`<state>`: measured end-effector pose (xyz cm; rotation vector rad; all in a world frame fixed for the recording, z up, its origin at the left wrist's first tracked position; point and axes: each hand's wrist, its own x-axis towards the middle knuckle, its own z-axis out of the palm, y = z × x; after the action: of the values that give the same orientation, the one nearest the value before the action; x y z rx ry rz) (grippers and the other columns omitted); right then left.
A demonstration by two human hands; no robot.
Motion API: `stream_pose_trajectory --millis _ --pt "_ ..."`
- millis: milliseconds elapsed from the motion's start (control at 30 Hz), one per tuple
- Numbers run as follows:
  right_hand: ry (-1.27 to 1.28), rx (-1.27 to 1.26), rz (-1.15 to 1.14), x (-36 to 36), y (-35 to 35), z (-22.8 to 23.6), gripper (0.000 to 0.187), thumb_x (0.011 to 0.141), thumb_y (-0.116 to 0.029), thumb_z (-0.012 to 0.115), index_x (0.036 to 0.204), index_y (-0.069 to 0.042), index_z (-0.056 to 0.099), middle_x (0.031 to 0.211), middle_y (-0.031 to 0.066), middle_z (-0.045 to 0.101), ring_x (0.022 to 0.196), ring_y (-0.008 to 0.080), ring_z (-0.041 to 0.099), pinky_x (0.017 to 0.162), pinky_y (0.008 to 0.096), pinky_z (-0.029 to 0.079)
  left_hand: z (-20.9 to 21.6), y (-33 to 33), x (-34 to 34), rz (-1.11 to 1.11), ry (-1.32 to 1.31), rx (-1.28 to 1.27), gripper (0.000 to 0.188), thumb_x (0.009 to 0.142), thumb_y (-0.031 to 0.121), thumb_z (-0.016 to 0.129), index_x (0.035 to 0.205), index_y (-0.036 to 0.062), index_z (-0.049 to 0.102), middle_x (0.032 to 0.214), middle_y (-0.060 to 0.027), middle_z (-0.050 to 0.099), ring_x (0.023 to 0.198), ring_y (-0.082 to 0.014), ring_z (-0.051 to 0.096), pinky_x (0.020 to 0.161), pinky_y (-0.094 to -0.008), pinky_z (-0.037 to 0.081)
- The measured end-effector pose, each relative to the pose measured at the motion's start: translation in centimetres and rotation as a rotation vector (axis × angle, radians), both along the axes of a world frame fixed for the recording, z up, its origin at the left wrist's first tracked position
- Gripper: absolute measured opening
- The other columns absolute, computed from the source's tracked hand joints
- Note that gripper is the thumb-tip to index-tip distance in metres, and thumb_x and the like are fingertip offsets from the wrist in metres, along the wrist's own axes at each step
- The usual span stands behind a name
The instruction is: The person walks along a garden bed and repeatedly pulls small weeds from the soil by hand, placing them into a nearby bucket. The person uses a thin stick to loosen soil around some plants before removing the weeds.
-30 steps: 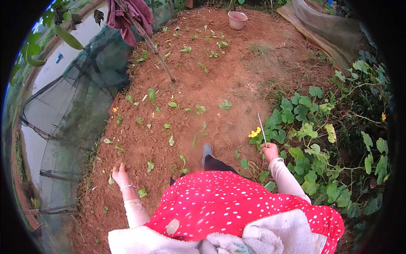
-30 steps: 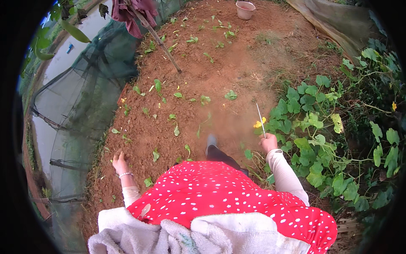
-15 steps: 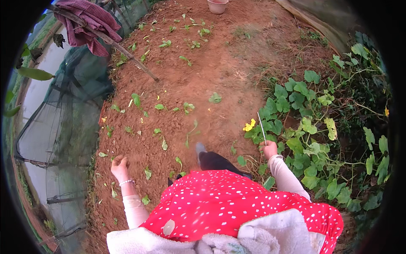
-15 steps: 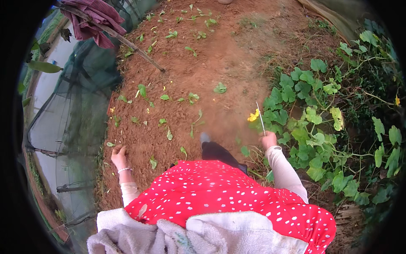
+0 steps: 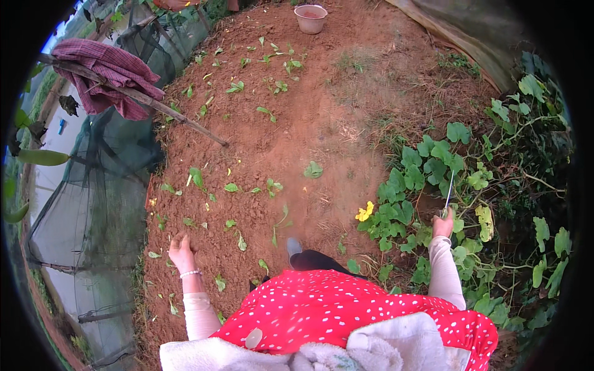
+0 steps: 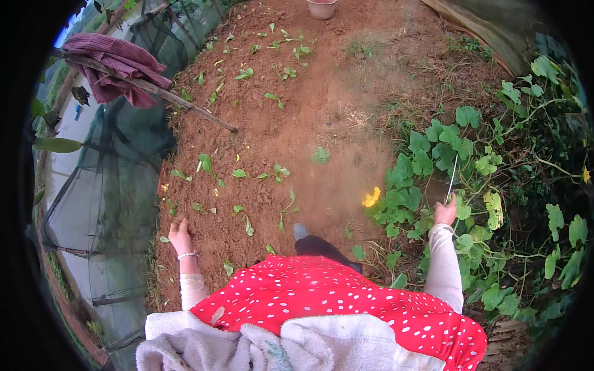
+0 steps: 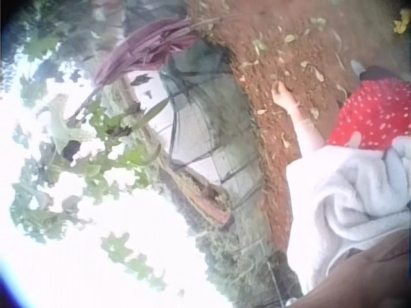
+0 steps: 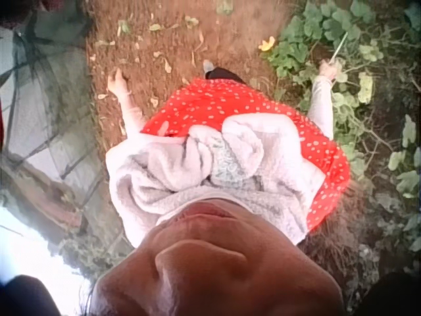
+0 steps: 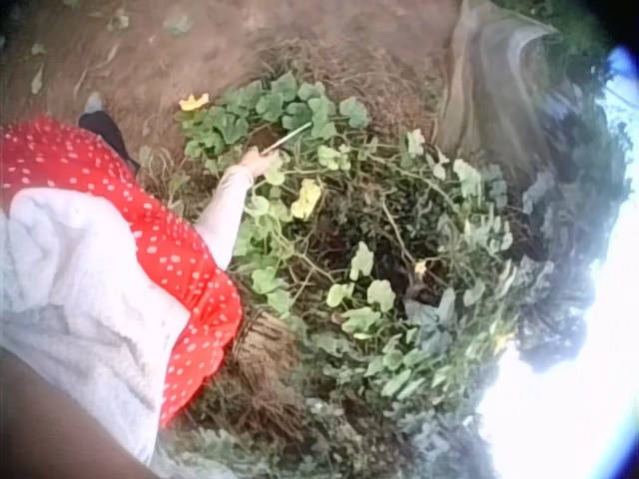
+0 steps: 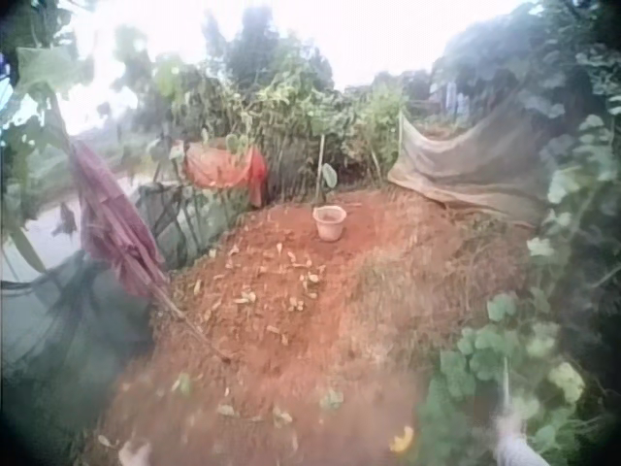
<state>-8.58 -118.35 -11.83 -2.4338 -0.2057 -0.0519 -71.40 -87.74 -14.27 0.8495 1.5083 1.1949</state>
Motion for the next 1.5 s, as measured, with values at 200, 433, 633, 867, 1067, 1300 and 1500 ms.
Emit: stream_pose_trajectory --millis 200,433,633,867,1067,1300,1500 --pt "-0.223 -0.126 -0.166 5.6 -0.6 4.3 0.06 0.063 -0.003 0.06 0.12 -0.001 0.043 0.075 0.018 0.061 0.065 0.025 0.06 0.066 0.0328 0.044 -0.9 4.6 4.6 -0.071 0.021 -0.025 0.019 0.076 -0.002 0.052 0.094 0.0011 0.054 0.075 -0.004 0.056 0.057 -0.0125 0.055 0.049 -0.0235 0.048" --pt "-0.014 0.102 0.242 5.5 2.5 0.9 0.011 0.077 -0.006 0.056 0.086 0.002 0.059 0.062 0.0022 0.055 0.05 0.0069 0.047 0.047 0.0224 0.04 -1.1 7.8 9.1 -0.1 0.064 -0.027 0.02 0.071 -0.005 0.053 0.089 -0.0008 0.055 0.07 -0.0045 0.056 0.053 -0.0113 0.053 0.046 -0.0207 0.045" --pt "0.212 -0.062 0.446 2.5 9.8 -1.2 0.015 0.072 -0.015 0.062 0.077 -0.001 0.061 0.055 0.0083 0.055 0.049 0.0131 0.051 0.051 0.0278 0.042 0.1 9.7 11.6 -0.094 0.064 -0.034 0.012 0.07 -0.004 0.052 0.08 -0.0032 0.058 0.063 -0.0038 0.054 0.045 -0.009 0.046 0.042 -0.0208 0.039" --pt "0.379 0.012 0.475 2.9 16.7 -1.9 0.016 0.073 -0.014 0.061 0.078 0.002 0.061 0.054 0.0068 0.056 0.046 0.0108 0.051 0.046 0.0258 0.042 1.0 16.1 16.8 -0.106 0.089 -0.024 0.013 0.071 -0.003 0.052 0.082 -0.0027 0.059 0.061 -0.0025 0.053 0.042 -0.0076 0.043 0.039 -0.0197 0.036" --pt "0.396 0.072 0.564 7.8 26.5 -1.0 0.015 0.074 -0.013 0.061 0.078 0.001 0.062 0.055 0.0022 0.055 0.047 0.0085 0.048 0.046 0.024 0.039 -1.2 23.4 22.4 -0.168 0.115 0.003 0.008 0.075 0.005 0.059 0.082 0.0006 0.059 0.064 -0.0012 0.056 0.046 -0.0066 0.047 0.04 -0.0197 0.038" --pt "0.504 0.093 0.585 13.7 37.5 1.3 0.015 0.073 -0.013 0.062 0.077 0.001 0.061 0.057 0.0006 0.055 0.051 0.0065 0.047 0.047 0.0233 0.038 -1.4 31.4 28.1 -0.149 0.107 -0.026 0.011 0.074 0.008 0.064 0.078 0.0017 0.056 0.066 -0.003 0.057 0.048 -0.0092 0.051 0.041 -0.0206 0.041" --pt "0.556 0.077 0.556 14.8 38.1 -0.9 0.012 0.073 -0.011 0.062 0.076 0.0 0.061 0.055 0.0011 0.055 0.046 0.0073 0.048 0.044 0.0229 0.038 1.8 36.6 33.1 -0.157 0.066 -0.041 0.019 0.074 0.013 0.065 0.068 0.0042 0.05 0.059 -0.0033 0.053 0.044 -0.0105 0.051 0.039 -0.0207 0.042"
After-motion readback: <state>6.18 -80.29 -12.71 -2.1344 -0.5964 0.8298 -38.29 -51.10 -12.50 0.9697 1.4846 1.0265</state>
